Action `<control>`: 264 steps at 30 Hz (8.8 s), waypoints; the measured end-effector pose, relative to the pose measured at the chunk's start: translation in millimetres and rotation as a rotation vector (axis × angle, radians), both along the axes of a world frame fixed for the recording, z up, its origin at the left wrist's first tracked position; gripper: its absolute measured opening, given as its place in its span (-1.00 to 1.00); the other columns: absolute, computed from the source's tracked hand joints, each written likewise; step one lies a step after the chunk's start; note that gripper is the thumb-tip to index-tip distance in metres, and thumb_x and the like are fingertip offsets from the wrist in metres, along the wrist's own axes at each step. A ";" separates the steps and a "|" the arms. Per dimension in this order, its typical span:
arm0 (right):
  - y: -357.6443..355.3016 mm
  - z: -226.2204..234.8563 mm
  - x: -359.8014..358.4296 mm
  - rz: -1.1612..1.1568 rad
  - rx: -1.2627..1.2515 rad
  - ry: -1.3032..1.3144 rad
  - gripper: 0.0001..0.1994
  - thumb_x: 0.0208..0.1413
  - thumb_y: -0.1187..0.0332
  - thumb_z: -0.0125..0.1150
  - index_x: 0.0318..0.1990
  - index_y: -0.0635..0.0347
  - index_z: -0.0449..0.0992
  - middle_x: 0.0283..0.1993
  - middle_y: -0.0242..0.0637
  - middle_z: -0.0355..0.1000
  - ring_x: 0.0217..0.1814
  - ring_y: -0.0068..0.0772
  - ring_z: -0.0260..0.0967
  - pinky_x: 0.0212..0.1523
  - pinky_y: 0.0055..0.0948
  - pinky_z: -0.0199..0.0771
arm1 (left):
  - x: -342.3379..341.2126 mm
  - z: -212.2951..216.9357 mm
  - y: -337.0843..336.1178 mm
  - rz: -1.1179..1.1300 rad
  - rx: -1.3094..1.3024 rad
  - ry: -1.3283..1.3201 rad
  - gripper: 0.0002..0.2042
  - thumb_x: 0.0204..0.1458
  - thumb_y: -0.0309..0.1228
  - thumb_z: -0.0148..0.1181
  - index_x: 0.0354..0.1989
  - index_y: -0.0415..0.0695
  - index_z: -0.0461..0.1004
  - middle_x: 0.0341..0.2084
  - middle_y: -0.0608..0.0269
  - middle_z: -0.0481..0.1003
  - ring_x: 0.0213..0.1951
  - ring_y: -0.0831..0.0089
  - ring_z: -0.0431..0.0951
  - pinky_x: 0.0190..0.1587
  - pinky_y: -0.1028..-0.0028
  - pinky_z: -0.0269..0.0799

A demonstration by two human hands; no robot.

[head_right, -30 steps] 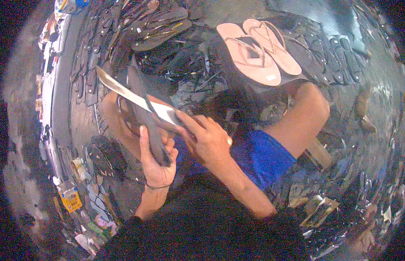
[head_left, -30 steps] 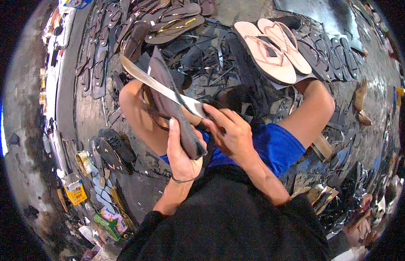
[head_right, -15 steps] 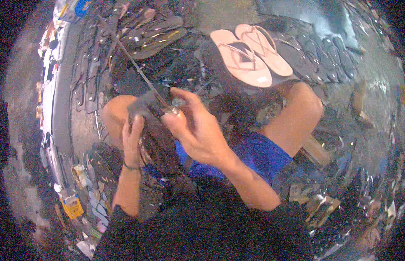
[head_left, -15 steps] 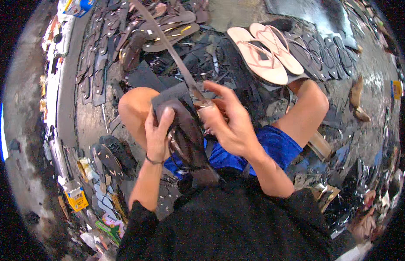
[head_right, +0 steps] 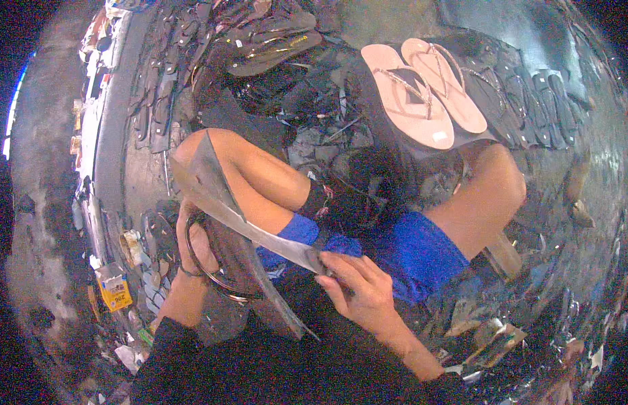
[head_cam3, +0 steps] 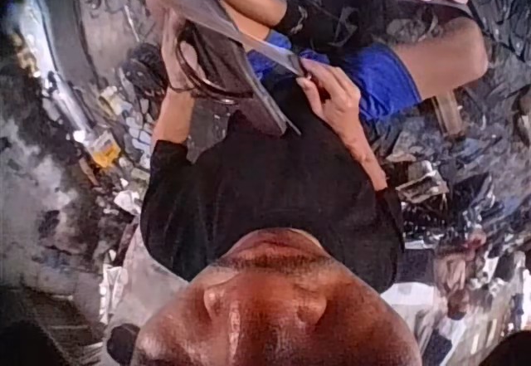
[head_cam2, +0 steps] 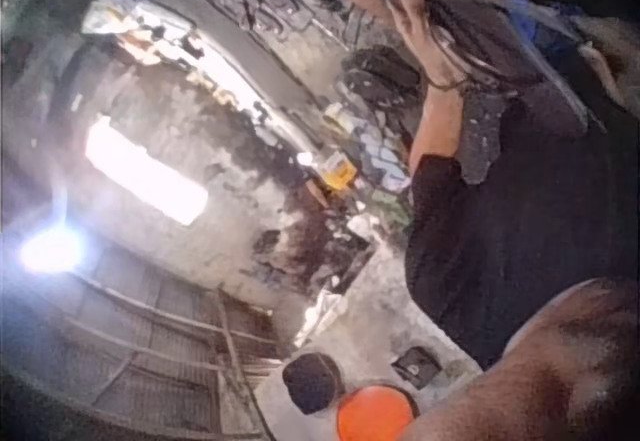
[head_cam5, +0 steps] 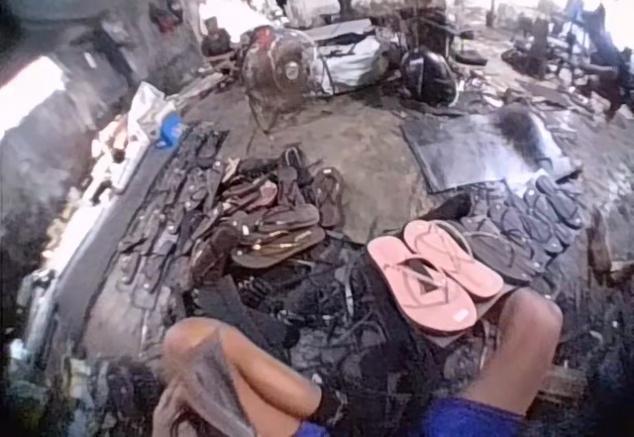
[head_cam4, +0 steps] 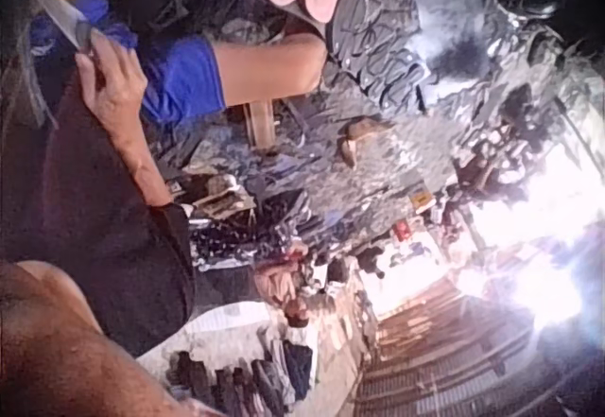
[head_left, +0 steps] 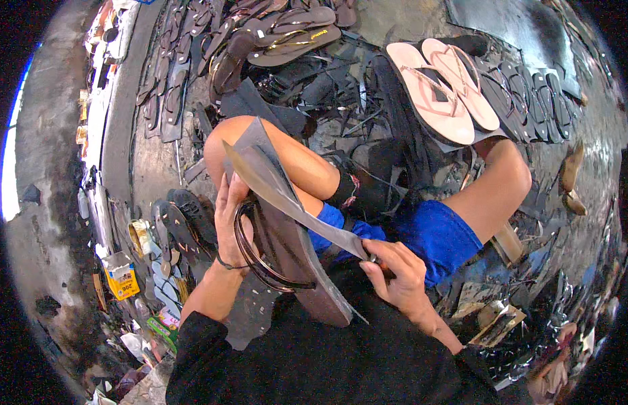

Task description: The person sits on the floor and uses a knife to scrape and trim the soles of multiple flip-flops. They handle each sandal one at a time, turning them over and working along the edges and surfaces of the soles.

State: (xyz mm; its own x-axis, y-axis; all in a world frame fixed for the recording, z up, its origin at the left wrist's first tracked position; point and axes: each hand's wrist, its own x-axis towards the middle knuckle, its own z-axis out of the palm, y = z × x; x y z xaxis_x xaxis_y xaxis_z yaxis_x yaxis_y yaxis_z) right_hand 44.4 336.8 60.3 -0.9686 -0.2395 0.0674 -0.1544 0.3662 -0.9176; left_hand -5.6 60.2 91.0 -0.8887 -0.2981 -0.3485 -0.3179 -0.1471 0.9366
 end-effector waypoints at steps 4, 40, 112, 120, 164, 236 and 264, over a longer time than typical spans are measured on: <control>-11.5 12.0 -27.8 -0.014 0.000 0.063 -0.69 0.05 0.46 0.40 -0.02 0.27 0.58 -0.16 -0.15 0.60 -0.41 -0.36 0.48 -0.41 -0.45 0.50 | -9.8 9.9 16.7 -0.066 -0.071 0.055 -0.44 0.26 -0.15 0.09 0.30 -0.28 0.21 0.07 0.09 0.45 0.05 0.29 0.52 0.10 0.34 0.49; 18.3 88.8 -127.1 0.523 0.011 -0.212 -0.71 0.07 0.36 0.41 -0.06 0.25 0.62 -0.38 -0.10 0.57 -0.44 -0.17 0.54 -0.37 -0.36 0.50 | -21.1 61.6 34.0 -0.710 0.019 -0.180 -0.53 -0.08 -0.38 0.53 0.02 -0.21 0.52 -0.16 0.27 0.59 -0.11 0.53 0.54 0.00 0.45 0.45; 18.9 29.8 -52.1 0.165 0.146 0.159 -0.66 0.01 0.39 0.44 -0.03 0.25 0.59 -0.12 -0.12 0.59 -0.37 -0.22 0.52 -0.38 -0.41 0.52 | 16.0 14.4 4.8 -0.198 0.082 -0.097 -0.65 0.35 -0.15 -0.12 0.06 -0.18 0.31 -0.29 -0.04 0.55 -0.43 0.18 0.63 -0.43 0.24 0.63; 33.3 102.3 -108.4 0.378 0.169 -0.151 -0.71 0.07 0.34 0.43 -0.05 0.18 0.63 -0.30 -0.17 0.59 -0.43 -0.29 0.55 -0.41 -0.41 0.55 | -4.7 43.5 40.9 -0.403 0.179 -0.045 -0.59 0.22 -0.21 0.21 0.08 -0.24 0.36 -0.18 0.15 0.56 -0.10 0.38 0.55 0.01 0.34 0.44; 28.7 24.2 8.7 -0.044 0.129 -0.263 -0.70 0.09 0.27 0.40 -0.03 0.07 0.62 -0.33 -0.20 0.58 -0.42 -0.27 0.55 -0.40 -0.33 0.58 | 18.0 -42.8 95.4 0.282 0.483 -0.023 -0.61 0.39 -0.08 -0.10 0.02 -0.19 0.43 -0.26 0.19 0.55 -0.27 0.39 0.59 -0.18 0.38 0.57; 56.2 -128.2 -196.3 0.231 0.540 -0.665 -0.72 0.20 0.20 0.12 -0.12 0.19 0.60 -0.23 0.07 0.58 -0.22 0.21 0.54 -0.19 -0.02 0.52 | -108.2 -121.0 155.4 0.094 0.974 -0.340 -0.78 0.22 -0.39 0.19 0.01 -0.09 0.52 -0.09 0.26 0.59 -0.14 0.38 0.64 -0.22 0.53 0.70; 12.5 -6.1 -65.8 0.114 -0.133 -0.050 -0.68 0.12 0.42 0.34 0.06 0.16 0.59 -0.18 -0.17 0.56 -0.34 -0.34 0.50 -0.27 -0.39 0.55 | -36.8 50.0 -27.6 0.288 -0.033 0.207 -0.73 0.29 -0.30 0.15 0.05 -0.18 0.40 -0.14 0.28 0.51 -0.09 0.52 0.53 -0.03 0.44 0.49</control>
State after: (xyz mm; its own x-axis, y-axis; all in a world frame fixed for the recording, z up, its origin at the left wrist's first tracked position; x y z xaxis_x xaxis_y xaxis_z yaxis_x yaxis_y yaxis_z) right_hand -21.4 349.3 54.2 -0.9386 -0.3400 0.0582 -0.1410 0.2239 -0.9644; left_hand -42.4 32.7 141.0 -0.8173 -0.5547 -0.1562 -0.0712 -0.1717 0.9826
